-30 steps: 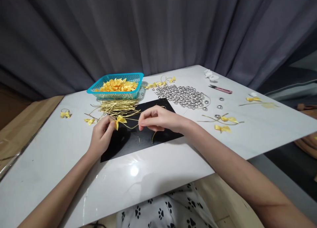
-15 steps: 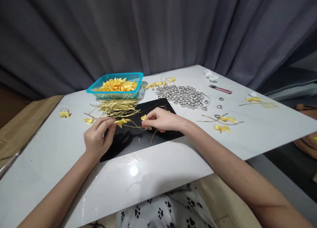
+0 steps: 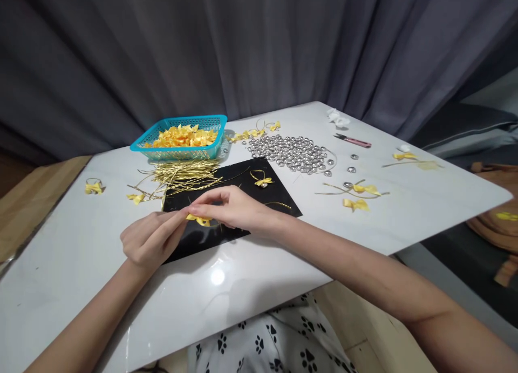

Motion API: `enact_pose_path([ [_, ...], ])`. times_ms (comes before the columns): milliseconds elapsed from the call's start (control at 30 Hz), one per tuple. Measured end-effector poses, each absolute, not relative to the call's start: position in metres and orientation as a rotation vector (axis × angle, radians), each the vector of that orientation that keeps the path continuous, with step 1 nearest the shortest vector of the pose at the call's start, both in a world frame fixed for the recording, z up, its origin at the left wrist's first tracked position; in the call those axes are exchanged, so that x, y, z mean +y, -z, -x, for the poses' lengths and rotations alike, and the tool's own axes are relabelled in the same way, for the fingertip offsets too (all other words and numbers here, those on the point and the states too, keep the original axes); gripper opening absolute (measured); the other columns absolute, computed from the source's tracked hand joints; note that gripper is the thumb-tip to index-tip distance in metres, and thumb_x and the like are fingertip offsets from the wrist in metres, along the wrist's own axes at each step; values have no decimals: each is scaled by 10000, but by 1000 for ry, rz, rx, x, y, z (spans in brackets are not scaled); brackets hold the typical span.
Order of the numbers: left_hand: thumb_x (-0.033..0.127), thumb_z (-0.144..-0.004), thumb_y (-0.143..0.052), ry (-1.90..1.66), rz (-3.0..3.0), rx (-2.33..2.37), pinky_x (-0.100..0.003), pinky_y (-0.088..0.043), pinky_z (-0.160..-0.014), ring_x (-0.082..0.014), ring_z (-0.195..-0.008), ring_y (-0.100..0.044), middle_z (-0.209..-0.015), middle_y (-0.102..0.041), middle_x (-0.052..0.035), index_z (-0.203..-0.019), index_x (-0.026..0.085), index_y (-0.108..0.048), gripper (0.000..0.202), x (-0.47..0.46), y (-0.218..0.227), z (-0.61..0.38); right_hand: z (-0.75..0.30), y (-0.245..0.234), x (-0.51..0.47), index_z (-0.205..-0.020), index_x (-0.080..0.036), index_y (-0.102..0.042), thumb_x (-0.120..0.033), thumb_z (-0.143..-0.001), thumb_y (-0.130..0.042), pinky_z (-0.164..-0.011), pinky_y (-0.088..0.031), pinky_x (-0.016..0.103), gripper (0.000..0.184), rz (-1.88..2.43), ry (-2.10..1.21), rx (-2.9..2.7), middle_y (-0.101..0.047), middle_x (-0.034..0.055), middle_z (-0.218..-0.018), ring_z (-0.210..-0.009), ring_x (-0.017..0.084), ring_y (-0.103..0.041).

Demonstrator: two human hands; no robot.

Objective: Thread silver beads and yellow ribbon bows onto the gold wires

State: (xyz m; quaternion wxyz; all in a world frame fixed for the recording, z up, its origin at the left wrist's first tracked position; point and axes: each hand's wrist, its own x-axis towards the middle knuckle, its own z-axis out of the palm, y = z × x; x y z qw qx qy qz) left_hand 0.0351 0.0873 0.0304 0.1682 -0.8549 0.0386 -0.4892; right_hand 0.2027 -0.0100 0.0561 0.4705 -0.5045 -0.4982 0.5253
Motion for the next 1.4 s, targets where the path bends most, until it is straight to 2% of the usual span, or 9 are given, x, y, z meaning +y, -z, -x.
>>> enact_pose_path([
  [200, 47, -726, -637, 1388, 2472, 51, -210, -413, -489, -112, -504, -568, -638, -660, -19, -1001, 138, -572, 297, 85, -28, -36, -202, -57, -8, -848, -111, -629, -278, -769, -650, -378, -190, 174, 186, 1116, -1165, -1123, -477, -48, -586, -447, 12, -314],
  [367, 76, -733, -628, 1397, 2559, -65, -209, -427, -509, -116, -541, -588, -673, -664, -24, -925, 160, -540, 228, 82, -28, -38, -204, -59, -10, -780, -99, -625, -255, -760, -652, -416, -247, 169, 159, 1145, -1007, -1175, -523, -24, -636, -498, 18, -367],
  [500, 144, -734, -668, 1363, 2628, -84, -222, -458, -561, -131, -607, -618, -757, -687, -49, -973, 152, -545, 269, 79, -27, -39, -204, -57, -11, -796, -105, -606, -257, -808, -598, -450, -297, 168, 153, 1121, -979, -1246, -527, -14, -651, -532, 34, -406],
  [733, 66, -790, -576, 1364, 2619, 1, -216, -451, -554, -132, -612, -614, -740, -678, -56, -980, 149, -539, 211, 79, -26, -39, -200, -52, -14, -821, -114, -568, -242, -890, -483, -685, -425, 205, 169, 1055, -772, -1397, -582, 34, -825, -764, 82, -526],
  [933, 47, -773, -558, 1372, 2593, 35, -223, -434, -515, -134, -566, -574, -677, -642, -45, -961, 158, -522, 221, 77, -28, -40, -198, -52, -16, -826, -115, -568, -217, -903, -459, -652, -415, 222, 168, 1064, -599, -1497, -568, 45, -813, -742, 99, -521],
  [1400, 51, -767, -535, 1303, 2596, 37, -219, -412, -495, -129, -555, -566, -662, -622, -26, -931, 168, -532, 201, 76, -27, -40, -198, -55, -18, -820, -112, -557, -188, -893, -471, -703, -421, 195, 135, 1020, -754, -1391, -569, 29, -813, -758, 76, -519],
])
